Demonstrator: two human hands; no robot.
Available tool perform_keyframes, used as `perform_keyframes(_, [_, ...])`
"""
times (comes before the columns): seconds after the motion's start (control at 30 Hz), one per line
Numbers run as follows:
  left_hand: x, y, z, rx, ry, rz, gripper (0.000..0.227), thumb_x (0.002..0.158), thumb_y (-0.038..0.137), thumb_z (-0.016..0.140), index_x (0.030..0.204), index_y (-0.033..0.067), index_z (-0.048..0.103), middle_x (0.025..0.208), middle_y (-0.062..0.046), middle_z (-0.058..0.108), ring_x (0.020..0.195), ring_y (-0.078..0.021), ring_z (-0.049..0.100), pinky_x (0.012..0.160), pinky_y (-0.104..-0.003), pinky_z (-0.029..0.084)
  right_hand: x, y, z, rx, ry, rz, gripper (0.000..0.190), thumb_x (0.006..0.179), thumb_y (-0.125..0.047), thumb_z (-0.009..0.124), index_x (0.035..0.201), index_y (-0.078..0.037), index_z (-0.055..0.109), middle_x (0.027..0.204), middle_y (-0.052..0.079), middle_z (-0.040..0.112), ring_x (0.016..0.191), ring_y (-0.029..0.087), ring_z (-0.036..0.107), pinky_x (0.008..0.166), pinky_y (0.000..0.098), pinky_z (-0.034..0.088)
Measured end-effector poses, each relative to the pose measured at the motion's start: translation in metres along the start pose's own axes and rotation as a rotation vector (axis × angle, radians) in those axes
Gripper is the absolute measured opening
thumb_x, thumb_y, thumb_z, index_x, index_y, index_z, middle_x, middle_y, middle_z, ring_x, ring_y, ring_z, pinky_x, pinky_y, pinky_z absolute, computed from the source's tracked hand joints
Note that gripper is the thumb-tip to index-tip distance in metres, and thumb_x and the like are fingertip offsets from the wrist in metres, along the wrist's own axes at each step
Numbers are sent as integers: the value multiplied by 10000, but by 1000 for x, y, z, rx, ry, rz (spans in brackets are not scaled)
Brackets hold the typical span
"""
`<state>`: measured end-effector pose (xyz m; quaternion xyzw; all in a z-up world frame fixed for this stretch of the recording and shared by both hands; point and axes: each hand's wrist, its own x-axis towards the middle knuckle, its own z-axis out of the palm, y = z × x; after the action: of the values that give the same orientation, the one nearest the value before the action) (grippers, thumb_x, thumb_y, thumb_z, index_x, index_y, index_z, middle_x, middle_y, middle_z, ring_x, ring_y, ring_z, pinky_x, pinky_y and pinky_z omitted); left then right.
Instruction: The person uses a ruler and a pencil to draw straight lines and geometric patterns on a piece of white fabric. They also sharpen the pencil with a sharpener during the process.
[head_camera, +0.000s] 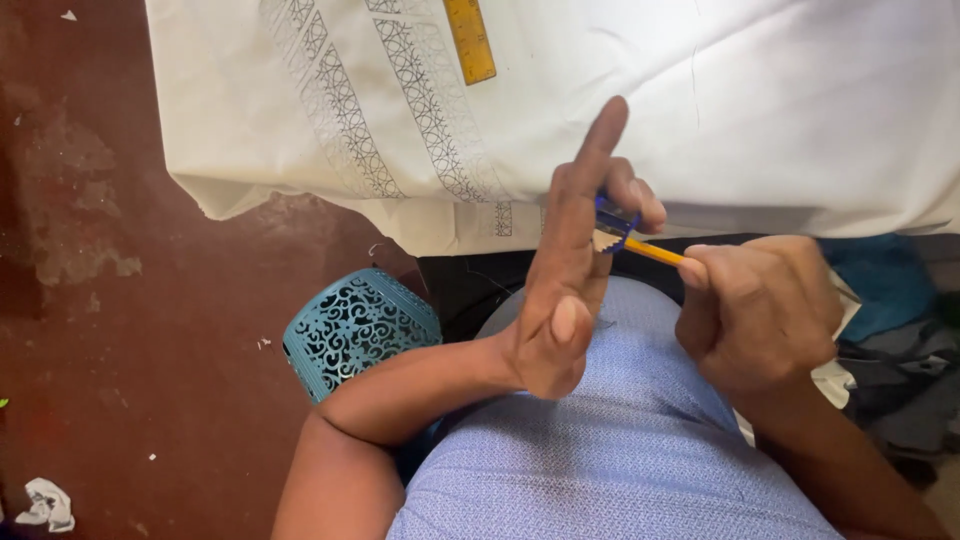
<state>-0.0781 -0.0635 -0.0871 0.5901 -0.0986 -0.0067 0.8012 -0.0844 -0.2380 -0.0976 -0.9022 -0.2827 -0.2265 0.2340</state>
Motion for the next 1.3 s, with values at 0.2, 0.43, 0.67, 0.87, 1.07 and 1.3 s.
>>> perform_keyframes(0.2, [0, -10, -9, -8, -159, 118, 1081, 1002, 821, 355, 1683, 16, 117, 1167, -40, 478, 1072, -162, 484, 1064, -356, 482, -8, -3, -4, 395, -370, 708, 266, 1096, -246, 520, 1013, -86, 715, 692, -1, 653, 629, 127, 612, 636, 305, 465])
perform_keyframes(0.43, [0, -5, -7, -31, -76, 54, 1142, 992, 855, 311, 1676, -23, 55, 1307, -47, 380, 1200, -167, 468, 1201, -339, 428, 2, -4, -6, -33, 29, -63, 195, 1090, -40, 645, 1079, 110, 768, 940, 227, 686, 768, 397, 639, 705, 498, 510])
perform_keyframes(0.67, [8, -4, -15, -216, -224, -6, 1207, 923, 833, 483, 1675, -16, 69, 1072, -12, 437, 975, -130, 432, 981, -312, 440, 2, -1, -11, 754, -524, 684, 240, 978, -248, 618, 878, -106, 784, 631, -70, 613, 517, 45, 459, 485, 211, 338])
perform_keyframes(0.87, [9, 13, -1, -299, -66, -79, 1081, 981, 762, 276, 1666, -59, 123, 1071, 1, 455, 980, -114, 442, 998, -276, 410, 16, -15, -14, 269, -202, 196, 207, 1040, -116, 671, 1170, 32, 733, 1055, 171, 700, 843, 239, 654, 751, 332, 507])
perform_keyframes(1.07, [15, -3, 3, -754, 234, -174, 700, 1171, 520, 299, 1233, -84, 647, 821, -122, 484, 805, -224, 532, 822, -330, 482, 0, -2, -2, -94, -46, -1, 377, 1136, -265, 654, 1287, 32, 830, 896, 110, 682, 698, 322, 522, 638, 458, 373])
perform_keyframes(1.3, [28, -4, 11, -742, 303, -121, 623, 1057, 536, 311, 783, 26, 540, 699, -97, 417, 563, -226, 420, 555, -308, 380, 1, -9, 2, -113, 15, -8, 291, 1113, -204, 642, 1045, 44, 780, 928, 139, 702, 744, 340, 589, 710, 450, 421])
